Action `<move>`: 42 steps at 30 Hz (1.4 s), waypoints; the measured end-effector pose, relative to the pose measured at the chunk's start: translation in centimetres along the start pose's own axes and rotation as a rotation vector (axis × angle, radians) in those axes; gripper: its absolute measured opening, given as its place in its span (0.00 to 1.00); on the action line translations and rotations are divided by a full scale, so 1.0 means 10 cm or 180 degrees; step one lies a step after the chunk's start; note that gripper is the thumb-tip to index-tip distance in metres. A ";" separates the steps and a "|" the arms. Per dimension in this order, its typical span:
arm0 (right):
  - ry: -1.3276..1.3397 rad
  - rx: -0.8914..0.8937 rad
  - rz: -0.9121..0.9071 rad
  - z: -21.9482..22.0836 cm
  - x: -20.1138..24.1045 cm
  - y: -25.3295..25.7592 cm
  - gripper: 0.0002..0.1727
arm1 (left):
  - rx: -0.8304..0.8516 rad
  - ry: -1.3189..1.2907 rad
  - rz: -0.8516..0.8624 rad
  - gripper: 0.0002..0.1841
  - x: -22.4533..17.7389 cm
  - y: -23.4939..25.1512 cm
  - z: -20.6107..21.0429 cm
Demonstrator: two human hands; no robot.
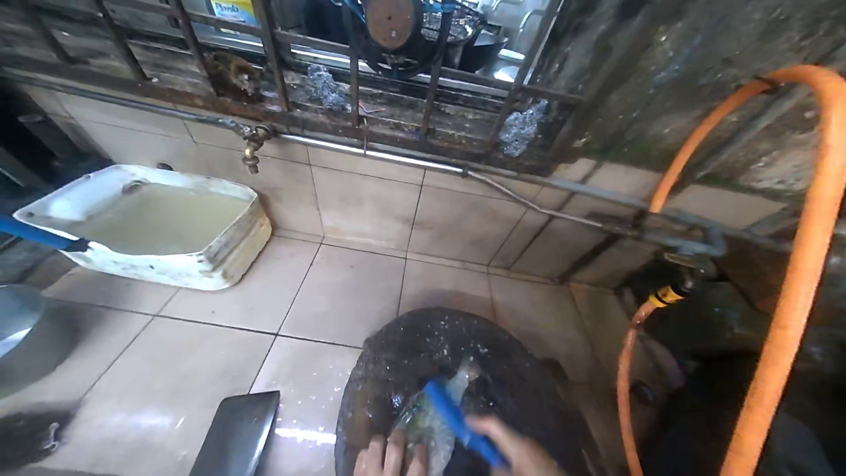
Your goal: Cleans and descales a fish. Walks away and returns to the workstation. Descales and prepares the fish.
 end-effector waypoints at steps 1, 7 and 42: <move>-0.0133 0.0070 0.0327 -0.10 -0.05 0.04 0.36 | 0.0002 0.0060 0.0062 0.24 -0.02 -0.01 0.00; -0.0258 0.0372 0.0320 -0.28 -0.15 0.16 0.36 | 0.0063 0.0261 0.0229 0.22 -0.05 -0.07 0.00; -0.0538 -0.0235 0.0318 0.03 -0.37 0.14 0.39 | 0.0097 -0.0484 -0.0429 0.30 0.08 -0.07 0.01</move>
Point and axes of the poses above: each hand's wrist, its own y-axis towards the middle knuckle, its own z-axis out of the palm, x = y × z, the point moved 3 cm from there along y, towards the middle knuckle, and after that the axes turned 13 degrees about -y, right-handed, at the moved point
